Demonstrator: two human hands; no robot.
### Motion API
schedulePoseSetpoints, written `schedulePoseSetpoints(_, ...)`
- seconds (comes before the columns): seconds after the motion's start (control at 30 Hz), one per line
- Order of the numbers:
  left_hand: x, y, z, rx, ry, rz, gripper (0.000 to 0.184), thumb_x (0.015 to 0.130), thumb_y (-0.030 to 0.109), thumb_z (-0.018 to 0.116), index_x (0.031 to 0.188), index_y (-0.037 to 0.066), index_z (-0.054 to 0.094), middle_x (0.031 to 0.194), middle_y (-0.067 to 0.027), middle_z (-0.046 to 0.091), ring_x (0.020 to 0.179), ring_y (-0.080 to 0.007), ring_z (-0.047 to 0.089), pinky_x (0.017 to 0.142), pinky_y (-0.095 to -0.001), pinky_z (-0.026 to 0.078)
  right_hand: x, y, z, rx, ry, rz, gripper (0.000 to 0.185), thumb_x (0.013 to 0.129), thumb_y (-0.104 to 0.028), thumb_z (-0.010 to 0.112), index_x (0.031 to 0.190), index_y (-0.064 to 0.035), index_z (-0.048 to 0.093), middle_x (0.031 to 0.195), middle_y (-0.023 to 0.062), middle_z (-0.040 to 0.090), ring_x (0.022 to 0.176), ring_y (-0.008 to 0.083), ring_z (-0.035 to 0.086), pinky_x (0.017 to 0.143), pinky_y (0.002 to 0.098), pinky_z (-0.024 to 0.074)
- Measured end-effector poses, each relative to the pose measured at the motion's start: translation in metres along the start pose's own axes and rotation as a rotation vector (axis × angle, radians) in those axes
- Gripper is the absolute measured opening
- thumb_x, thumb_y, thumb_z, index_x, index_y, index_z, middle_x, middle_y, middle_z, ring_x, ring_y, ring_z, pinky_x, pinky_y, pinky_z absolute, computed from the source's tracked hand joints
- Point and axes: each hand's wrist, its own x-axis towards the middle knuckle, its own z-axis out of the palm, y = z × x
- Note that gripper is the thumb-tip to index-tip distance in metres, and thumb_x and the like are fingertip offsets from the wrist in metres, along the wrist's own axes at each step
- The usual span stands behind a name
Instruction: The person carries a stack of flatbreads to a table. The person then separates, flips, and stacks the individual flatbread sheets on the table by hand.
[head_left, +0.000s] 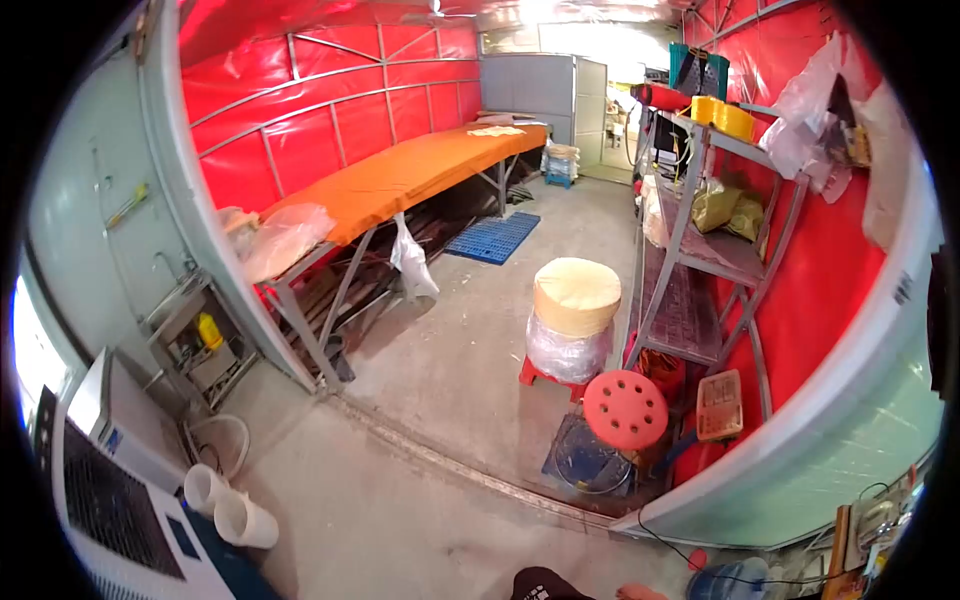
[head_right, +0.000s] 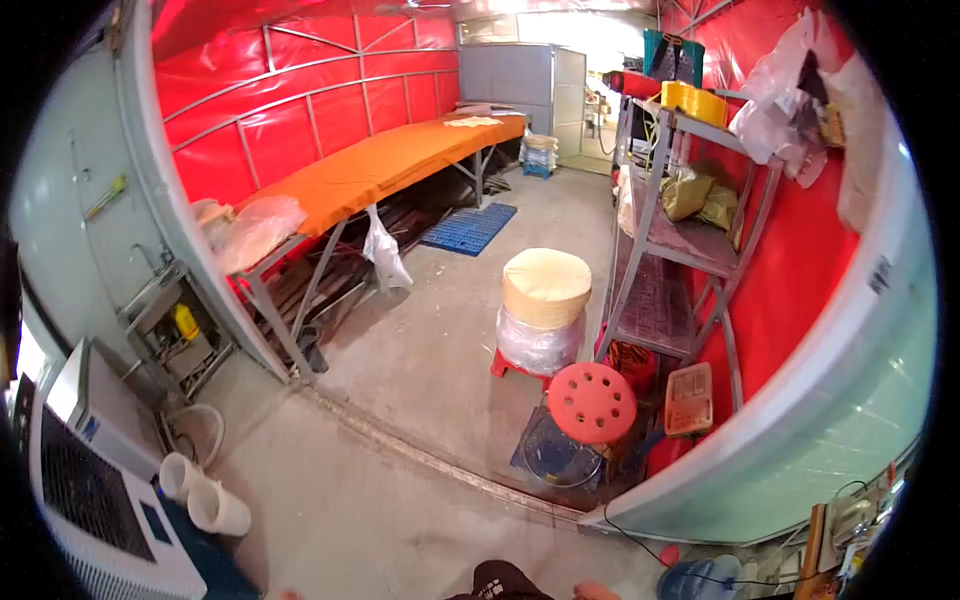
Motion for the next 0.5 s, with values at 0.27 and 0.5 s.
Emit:
schedulePoseSetpoints(0.27,0.129,0.376,-0.092,-0.665,-0.097,0.519,0.017,0.076,0.006,0.050,0.093,0.003,0.049,0.080,-0.0030,0.054,0.072,-0.0098,0.050,0.064,-0.0219,0.042,0.069,0.098,-0.037,0.806,0.012,-0.394,0.020,0.069,-0.026,0.054,0.076,-0.0073,0.057,0.077,0.0124,0.053,0.078,0.0276,0.051,0.069,0.0372,0.0390)
schedulePoseSetpoints(0.5,0.198,0.300,0.013,0.244,-0.493,0.051,0.027,0.071,0.015,0.057,0.094,0.003,0.051,0.075,-0.0052,0.056,0.070,-0.0166,0.054,0.065,-0.0278,0.044,0.363,-0.048,-0.444,0.251,0.350,0.070,0.025,0.067,-0.025,0.054,0.073,-0.0005,0.051,0.070,0.0203,0.055,0.070,0.0369,0.053,0.063,0.0440,0.0420)
